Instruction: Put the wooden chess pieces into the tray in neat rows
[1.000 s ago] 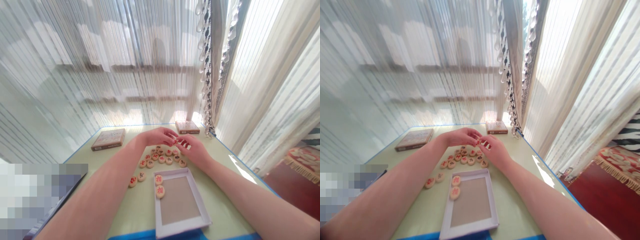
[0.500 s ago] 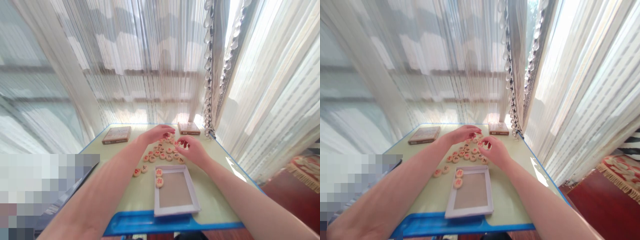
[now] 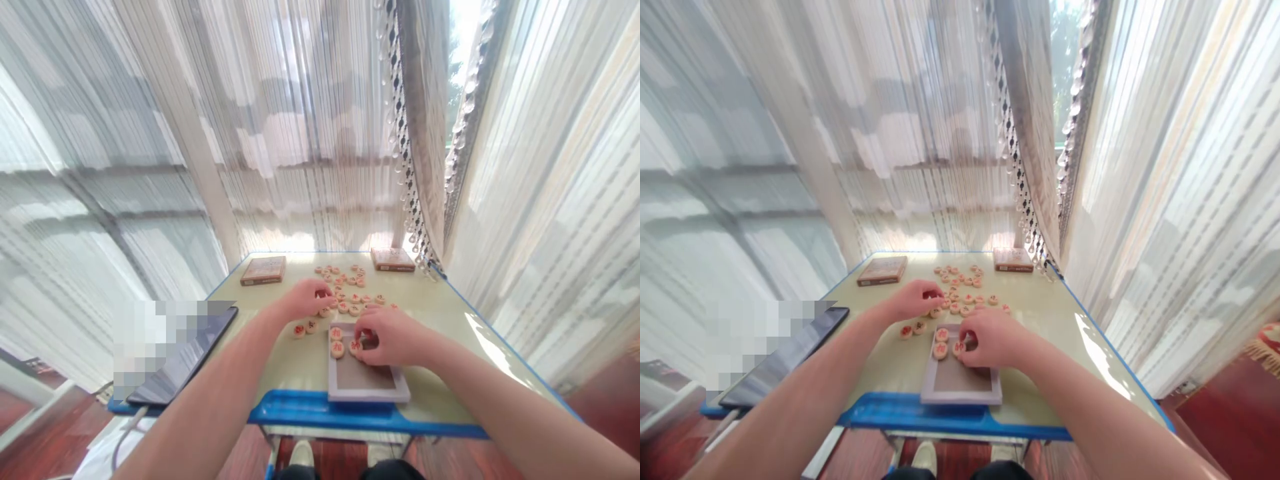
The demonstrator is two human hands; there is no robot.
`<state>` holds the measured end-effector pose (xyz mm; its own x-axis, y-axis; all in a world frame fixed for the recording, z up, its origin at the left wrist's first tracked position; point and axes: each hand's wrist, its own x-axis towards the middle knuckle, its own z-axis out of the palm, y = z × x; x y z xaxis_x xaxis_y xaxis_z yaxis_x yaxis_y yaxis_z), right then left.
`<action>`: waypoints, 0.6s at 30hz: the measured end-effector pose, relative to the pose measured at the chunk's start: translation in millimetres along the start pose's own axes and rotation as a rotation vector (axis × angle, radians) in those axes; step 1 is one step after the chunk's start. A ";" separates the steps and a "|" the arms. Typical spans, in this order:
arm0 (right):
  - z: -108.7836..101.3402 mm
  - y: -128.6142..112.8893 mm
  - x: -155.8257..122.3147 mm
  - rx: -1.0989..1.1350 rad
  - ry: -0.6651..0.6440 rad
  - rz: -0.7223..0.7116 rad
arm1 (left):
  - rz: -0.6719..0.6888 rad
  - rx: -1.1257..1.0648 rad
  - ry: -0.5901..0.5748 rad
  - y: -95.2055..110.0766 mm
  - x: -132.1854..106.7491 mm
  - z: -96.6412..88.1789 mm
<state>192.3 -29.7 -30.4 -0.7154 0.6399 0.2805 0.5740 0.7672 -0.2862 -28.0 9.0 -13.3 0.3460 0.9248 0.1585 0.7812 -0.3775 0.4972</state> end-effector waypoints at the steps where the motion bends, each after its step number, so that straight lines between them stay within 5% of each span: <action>1: 0.1 1.3 0.4 0.008 0.004 -0.013 | -0.004 -0.023 -0.068 -0.1 -1.5 -3.5; 3: 0.3 3.4 1.1 0.022 0.011 -0.038 | -0.014 -0.069 -0.258 0.7 -2.7 -10.9; 6: 1.9 2.8 3.3 0.034 0.053 -0.023 | -0.030 -0.080 -0.379 2.6 -4.1 -17.8; 18: 15.0 -8.9 15.6 0.035 0.139 0.067 | -0.030 -0.069 -0.521 10.8 -5.7 -13.0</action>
<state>170.0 -27.1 -37.2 -0.6123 0.6917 0.3829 0.6029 0.7218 -0.3397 -28.3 0.3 2.3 0.5506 0.7816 -0.2931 0.7648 -0.3315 0.5525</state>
